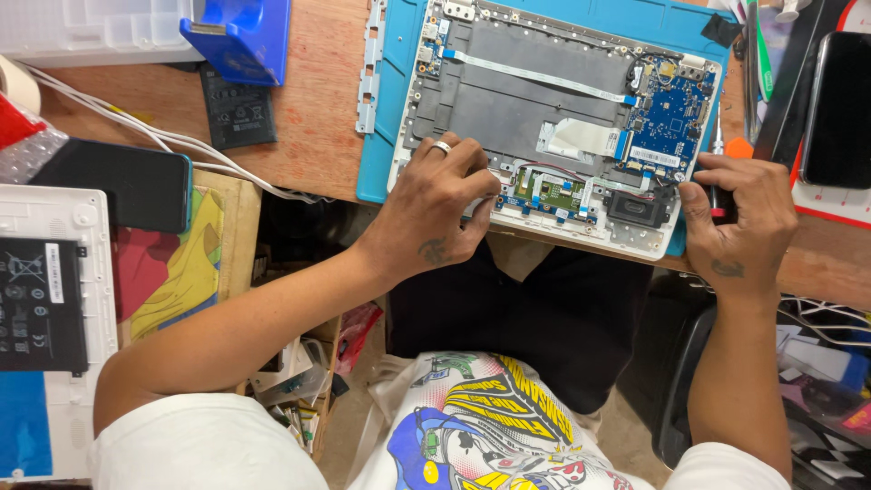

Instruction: The person uses a screwdriver to remove screws from a disassembled tablet or laptop placed on a blue mat. They carefully unscrew multiple fasteners from the device's internal frame and set them aside on the workbench.

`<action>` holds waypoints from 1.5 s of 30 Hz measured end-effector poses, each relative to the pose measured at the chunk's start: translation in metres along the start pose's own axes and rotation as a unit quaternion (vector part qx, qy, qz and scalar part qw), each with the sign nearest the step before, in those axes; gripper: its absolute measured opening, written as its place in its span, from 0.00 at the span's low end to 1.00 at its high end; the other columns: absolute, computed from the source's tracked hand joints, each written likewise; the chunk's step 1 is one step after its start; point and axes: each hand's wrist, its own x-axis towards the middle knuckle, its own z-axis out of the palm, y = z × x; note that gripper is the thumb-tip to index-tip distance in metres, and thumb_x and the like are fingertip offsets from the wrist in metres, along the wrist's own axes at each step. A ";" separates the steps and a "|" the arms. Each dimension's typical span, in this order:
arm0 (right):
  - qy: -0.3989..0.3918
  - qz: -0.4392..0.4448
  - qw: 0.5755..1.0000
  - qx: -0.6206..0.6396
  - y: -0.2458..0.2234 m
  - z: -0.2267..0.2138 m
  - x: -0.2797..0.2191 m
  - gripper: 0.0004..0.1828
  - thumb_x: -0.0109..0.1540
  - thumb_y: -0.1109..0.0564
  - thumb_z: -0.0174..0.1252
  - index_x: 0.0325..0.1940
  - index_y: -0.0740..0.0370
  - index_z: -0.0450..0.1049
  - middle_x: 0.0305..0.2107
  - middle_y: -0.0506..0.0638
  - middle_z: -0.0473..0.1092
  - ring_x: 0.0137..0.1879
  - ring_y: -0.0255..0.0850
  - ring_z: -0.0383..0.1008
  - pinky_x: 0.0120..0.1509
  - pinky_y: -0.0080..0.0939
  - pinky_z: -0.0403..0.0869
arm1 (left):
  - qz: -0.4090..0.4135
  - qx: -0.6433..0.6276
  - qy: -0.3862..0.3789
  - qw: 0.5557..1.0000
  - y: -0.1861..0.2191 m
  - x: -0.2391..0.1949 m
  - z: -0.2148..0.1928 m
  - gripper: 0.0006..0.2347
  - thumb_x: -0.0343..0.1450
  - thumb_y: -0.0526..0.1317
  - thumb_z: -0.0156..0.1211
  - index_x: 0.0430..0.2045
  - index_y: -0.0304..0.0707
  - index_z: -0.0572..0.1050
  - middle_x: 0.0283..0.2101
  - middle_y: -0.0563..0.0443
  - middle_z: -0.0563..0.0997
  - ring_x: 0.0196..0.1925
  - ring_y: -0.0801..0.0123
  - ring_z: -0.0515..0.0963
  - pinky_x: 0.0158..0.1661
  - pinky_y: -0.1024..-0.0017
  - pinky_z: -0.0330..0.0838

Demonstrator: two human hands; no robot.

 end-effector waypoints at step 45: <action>0.001 -0.060 0.998 -0.008 0.017 0.004 -0.010 0.09 0.75 0.61 0.62 0.42 0.66 0.74 0.50 0.54 0.77 0.55 0.50 0.71 0.64 0.48 0.70 | 0.043 0.062 -0.008 0.997 0.002 -0.007 0.002 0.03 0.71 0.32 0.63 0.34 0.33 0.76 0.43 0.45 0.73 0.46 0.56 0.73 0.53 0.60 0.65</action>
